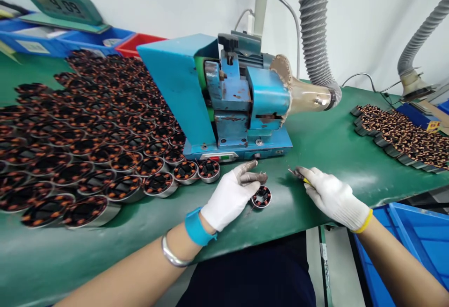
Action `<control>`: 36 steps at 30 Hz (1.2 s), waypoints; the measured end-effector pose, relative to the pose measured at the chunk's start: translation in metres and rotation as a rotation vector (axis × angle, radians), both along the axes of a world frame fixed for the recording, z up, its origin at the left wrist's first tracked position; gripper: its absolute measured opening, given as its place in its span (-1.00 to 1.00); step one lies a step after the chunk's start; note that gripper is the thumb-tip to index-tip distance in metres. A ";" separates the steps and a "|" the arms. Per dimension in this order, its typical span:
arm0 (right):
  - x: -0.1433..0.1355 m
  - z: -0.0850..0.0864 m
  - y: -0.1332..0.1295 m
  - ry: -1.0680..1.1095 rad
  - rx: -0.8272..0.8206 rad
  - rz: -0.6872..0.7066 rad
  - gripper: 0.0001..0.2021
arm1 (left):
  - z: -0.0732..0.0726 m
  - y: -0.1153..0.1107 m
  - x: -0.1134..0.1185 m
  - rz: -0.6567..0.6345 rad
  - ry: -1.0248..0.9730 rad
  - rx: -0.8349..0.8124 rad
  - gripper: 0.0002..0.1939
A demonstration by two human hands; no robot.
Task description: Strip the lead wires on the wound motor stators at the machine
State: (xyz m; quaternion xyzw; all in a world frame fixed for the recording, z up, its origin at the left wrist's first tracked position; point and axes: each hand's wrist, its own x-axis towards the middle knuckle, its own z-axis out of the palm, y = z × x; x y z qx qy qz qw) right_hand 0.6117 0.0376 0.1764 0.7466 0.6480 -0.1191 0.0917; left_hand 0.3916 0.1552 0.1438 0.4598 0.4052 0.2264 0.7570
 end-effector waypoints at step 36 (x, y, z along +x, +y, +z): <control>-0.023 0.005 0.077 -0.086 -0.016 0.504 -0.66 | 0.000 -0.001 0.002 0.032 0.035 -0.018 -0.27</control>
